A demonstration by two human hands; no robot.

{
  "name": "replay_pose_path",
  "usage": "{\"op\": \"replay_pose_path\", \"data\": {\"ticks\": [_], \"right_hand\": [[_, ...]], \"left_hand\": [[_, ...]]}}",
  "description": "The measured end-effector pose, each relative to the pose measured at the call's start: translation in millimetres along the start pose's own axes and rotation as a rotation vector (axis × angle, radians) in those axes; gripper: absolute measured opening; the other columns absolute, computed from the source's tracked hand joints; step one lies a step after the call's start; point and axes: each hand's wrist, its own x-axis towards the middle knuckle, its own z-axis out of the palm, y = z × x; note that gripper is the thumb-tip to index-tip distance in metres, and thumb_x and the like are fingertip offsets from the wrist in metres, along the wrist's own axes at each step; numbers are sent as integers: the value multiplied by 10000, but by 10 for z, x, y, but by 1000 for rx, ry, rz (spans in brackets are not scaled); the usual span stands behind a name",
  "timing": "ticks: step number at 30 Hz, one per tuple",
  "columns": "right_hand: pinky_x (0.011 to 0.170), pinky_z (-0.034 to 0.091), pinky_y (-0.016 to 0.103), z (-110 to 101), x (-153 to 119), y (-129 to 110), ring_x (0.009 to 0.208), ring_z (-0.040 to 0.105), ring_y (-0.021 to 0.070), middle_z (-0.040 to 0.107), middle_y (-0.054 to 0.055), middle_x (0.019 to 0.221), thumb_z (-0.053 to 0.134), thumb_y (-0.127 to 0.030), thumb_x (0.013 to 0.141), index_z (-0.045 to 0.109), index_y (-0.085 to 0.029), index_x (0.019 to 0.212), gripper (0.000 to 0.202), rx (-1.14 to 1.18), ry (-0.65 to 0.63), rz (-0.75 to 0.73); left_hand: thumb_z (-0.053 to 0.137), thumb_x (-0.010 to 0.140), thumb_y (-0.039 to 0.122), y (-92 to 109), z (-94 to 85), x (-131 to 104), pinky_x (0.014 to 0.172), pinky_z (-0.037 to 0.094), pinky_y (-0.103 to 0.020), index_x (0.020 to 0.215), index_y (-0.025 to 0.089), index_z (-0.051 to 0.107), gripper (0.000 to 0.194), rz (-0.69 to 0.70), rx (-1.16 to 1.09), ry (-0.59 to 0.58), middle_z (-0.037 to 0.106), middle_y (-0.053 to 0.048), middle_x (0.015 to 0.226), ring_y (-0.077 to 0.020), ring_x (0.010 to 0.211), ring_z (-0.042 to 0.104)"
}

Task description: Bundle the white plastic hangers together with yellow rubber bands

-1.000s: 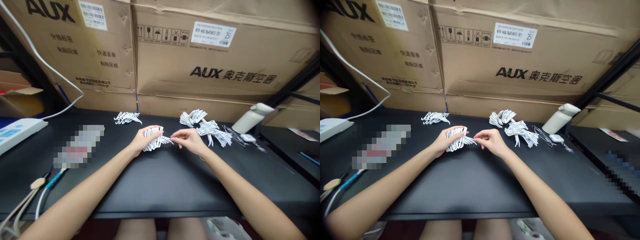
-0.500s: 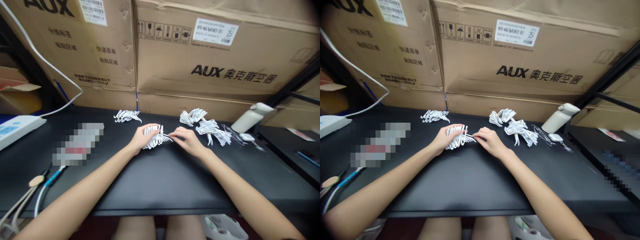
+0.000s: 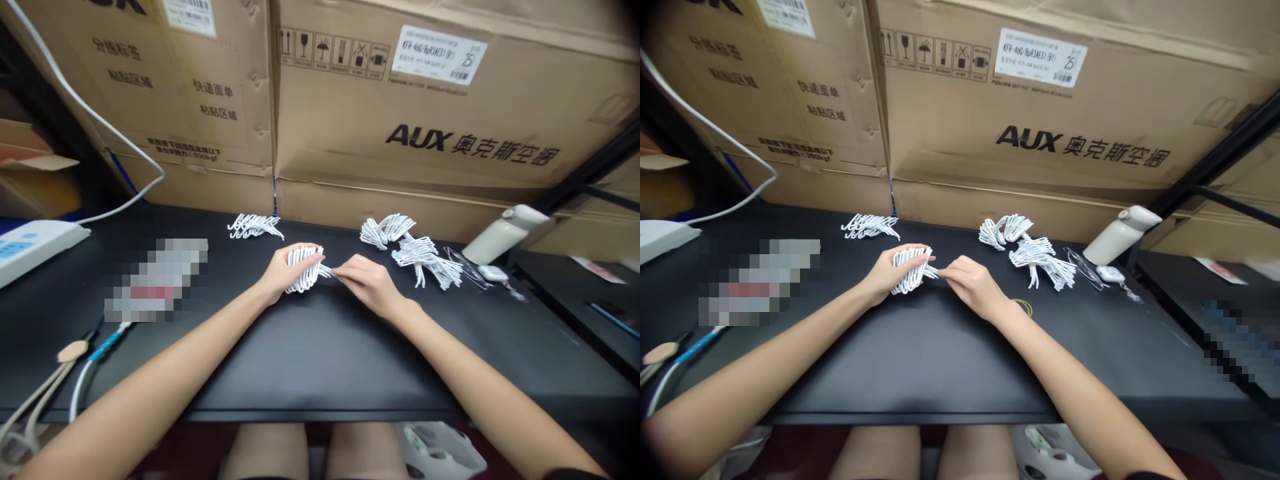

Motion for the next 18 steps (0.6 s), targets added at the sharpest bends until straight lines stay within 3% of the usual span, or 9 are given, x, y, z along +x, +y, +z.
{"op": "replay_pose_path", "data": {"ticks": [4,8,11,14,18], "right_hand": [[699,505,322,6,2,-34,743,586,171,687,73,815,466,-166,922,669,-184,946,205,3,-13,-14],[737,512,311,42,27,-122,777,621,169,689,77,875,546,-259,893,670,-171,948,162,112,72,240],[694,506,273,91,23,-174,729,623,155,692,64,884,625,-342,837,665,-156,1002,253,199,13,367],[662,485,252,136,-4,-187,673,607,140,705,51,862,641,-358,821,665,-147,1049,312,218,-54,341],[636,465,253,162,-27,-191,632,581,135,705,56,796,595,-338,854,703,-139,987,262,196,-32,336]], "left_hand": [[795,629,425,7,-28,0,787,534,-355,1042,159,655,510,-21,-17,-30,714,-121,1024,-257,904,681],[798,632,405,47,-34,-8,804,534,-372,1028,159,651,489,-9,-35,-38,717,-118,1011,-272,928,680],[790,648,388,65,-16,-28,837,527,-390,1038,158,649,473,42,-31,-91,715,-117,1021,-272,942,677],[789,651,374,62,5,-55,874,513,-400,1062,157,653,485,81,26,-147,710,-118,1047,-278,982,664],[791,642,385,68,12,-77,890,503,-398,1089,163,659,516,107,92,-185,701,-115,1084,-286,1021,645]]}}
